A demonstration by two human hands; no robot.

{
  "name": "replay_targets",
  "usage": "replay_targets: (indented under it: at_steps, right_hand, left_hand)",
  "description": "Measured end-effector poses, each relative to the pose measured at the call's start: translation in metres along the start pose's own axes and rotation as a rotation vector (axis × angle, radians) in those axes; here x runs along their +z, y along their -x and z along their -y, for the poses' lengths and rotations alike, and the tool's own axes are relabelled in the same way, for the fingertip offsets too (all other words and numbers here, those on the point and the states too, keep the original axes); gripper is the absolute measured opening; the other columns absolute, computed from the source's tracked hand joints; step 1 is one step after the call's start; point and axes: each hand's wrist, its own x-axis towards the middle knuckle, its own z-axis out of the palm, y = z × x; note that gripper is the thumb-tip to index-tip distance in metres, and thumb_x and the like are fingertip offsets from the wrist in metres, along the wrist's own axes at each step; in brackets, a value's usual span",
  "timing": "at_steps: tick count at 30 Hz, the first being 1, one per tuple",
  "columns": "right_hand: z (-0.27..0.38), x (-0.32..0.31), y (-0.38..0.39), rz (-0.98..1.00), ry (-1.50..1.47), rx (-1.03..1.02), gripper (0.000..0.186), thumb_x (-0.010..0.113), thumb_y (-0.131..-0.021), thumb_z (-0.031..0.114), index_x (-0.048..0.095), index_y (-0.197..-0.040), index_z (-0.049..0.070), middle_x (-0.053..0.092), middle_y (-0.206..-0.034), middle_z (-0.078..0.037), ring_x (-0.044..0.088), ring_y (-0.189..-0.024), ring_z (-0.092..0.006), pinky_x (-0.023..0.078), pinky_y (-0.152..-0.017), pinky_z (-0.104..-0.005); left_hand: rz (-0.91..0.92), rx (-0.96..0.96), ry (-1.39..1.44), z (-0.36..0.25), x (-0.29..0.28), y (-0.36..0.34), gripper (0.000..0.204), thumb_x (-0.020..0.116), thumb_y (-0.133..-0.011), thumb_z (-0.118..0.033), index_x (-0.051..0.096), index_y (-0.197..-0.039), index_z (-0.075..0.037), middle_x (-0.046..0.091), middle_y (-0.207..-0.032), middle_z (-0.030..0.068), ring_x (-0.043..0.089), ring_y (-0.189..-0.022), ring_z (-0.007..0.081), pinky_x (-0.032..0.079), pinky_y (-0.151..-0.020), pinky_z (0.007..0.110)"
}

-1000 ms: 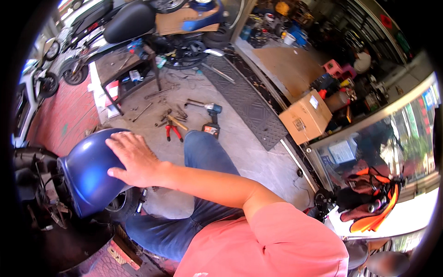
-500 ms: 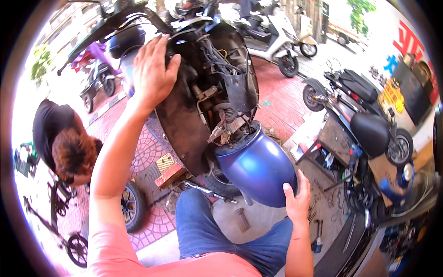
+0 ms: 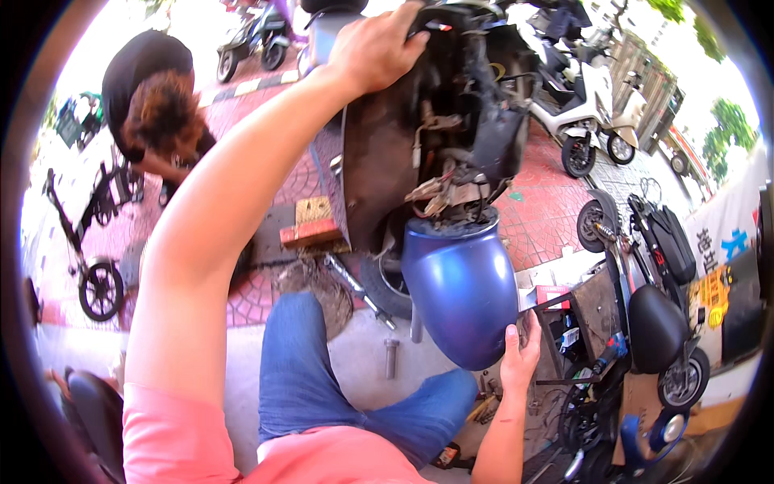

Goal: The person disassembles the front fairing of a motorcycle, receives a package, and then installs a wheel onto the front forks by hand and with a tool.

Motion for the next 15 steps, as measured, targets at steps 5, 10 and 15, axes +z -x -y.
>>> replay_targets:
  at_steps: [5, 10, 15]
  right_hand:
    - [-0.001, 0.023, -0.004, 0.016, -0.138, 0.041, 0.07, 0.061, -0.109, 0.035, 0.035, -0.157, -0.008, 0.047, -0.157, -0.025, 0.047, -0.144, -0.0322, 0.034, -0.121, -0.0418]
    - [-0.014, 0.043, 0.002, -0.032, -0.23, 0.103, 0.068, 0.053, -0.112, 0.04, 0.036, -0.157, -0.007, 0.047, -0.156, -0.025, 0.049, -0.143, -0.031, 0.036, -0.12, -0.0407]
    - [-0.031, 0.024, 0.003, -0.191, -0.369, 0.223, 0.069, 0.048, -0.112, 0.046, 0.037, -0.158, -0.004, 0.049, -0.156, -0.022, 0.05, -0.141, -0.0306, 0.04, -0.116, -0.0417]
  left_hand:
    - [-0.036, 0.031, 0.034, 0.012, -0.003, 0.014, 0.045, 0.058, -0.101, -0.035, 0.052, -0.135, -0.005, 0.074, -0.11, 0.0226, 0.071, -0.1, 0.0442, 0.056, -0.087, 0.054]
    - [-0.02, 0.001, 0.038, 0.016, -0.015, 0.017, 0.044, 0.058, -0.101, -0.035, 0.051, -0.133, -0.006, 0.073, -0.105, 0.024, 0.07, -0.097, 0.0455, 0.056, -0.085, 0.055]
    - [-0.07, 0.052, 0.043, -0.001, 0.011, 0.003, 0.045, 0.058, -0.101, -0.035, 0.051, -0.135, -0.006, 0.073, -0.107, 0.0258, 0.07, -0.099, 0.0468, 0.055, -0.087, 0.056]
